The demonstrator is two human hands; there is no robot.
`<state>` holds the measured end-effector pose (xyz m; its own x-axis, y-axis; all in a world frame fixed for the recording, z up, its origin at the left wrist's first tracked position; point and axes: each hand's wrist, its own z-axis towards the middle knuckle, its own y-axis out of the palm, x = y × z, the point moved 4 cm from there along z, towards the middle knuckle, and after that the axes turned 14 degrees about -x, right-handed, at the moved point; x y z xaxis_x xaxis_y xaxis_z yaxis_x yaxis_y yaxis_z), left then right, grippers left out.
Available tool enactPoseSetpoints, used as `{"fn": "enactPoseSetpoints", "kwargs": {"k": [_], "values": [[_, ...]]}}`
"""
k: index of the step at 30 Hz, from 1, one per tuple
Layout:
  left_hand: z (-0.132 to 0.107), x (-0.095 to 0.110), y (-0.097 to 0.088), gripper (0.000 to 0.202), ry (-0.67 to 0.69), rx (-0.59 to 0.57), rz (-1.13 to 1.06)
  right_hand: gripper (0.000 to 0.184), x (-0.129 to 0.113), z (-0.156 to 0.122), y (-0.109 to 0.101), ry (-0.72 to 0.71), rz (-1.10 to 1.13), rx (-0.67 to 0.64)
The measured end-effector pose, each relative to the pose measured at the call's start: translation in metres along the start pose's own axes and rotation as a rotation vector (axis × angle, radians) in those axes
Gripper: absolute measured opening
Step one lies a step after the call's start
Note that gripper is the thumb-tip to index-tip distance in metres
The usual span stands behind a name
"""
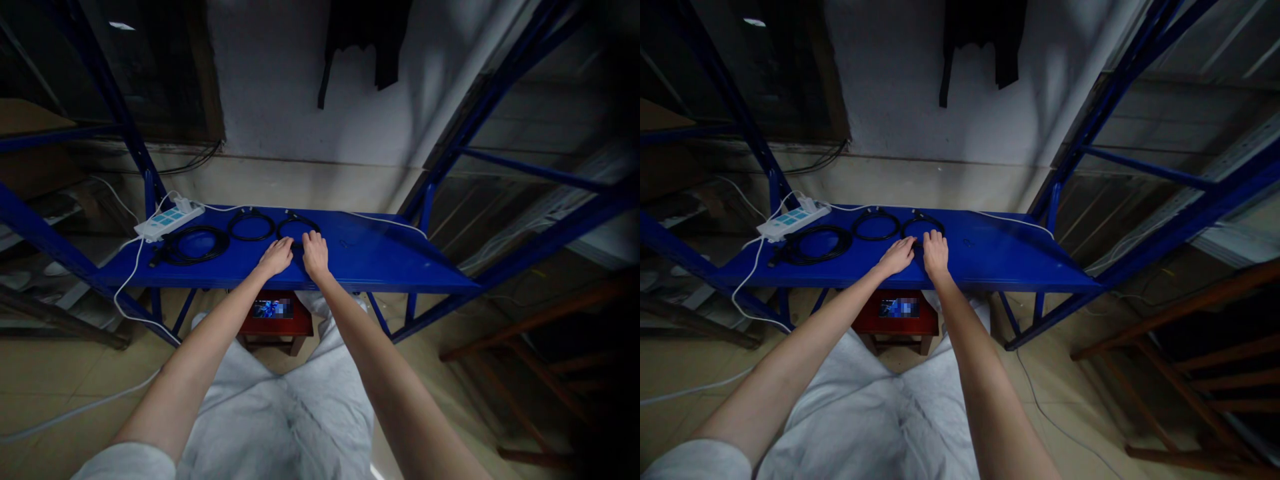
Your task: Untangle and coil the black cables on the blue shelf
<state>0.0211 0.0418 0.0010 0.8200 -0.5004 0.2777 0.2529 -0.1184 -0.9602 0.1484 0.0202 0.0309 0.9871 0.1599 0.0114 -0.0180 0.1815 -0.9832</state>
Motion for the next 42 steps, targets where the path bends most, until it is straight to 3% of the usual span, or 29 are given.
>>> {"fn": "enactPoseSetpoints", "kwargs": {"k": [21,30,37,42], "values": [[0.003,-0.004,0.004,0.052,0.009,-0.013,0.014,0.033,-0.002,0.0,-0.004,-0.043,-0.022,0.017],[0.007,-0.007,0.006,0.052,0.009,-0.01,0.03,0.032,-0.002,0.006,-0.005,-0.202,-0.1,-0.032],[0.006,-0.006,0.006,0.049,0.011,0.014,0.016,0.03,0.007,0.003,0.001,-0.085,0.02,-0.007],[0.006,-0.006,0.006,0.049,0.011,-0.005,0.005,0.039,0.009,0.007,0.004,0.152,0.175,0.033]]}}
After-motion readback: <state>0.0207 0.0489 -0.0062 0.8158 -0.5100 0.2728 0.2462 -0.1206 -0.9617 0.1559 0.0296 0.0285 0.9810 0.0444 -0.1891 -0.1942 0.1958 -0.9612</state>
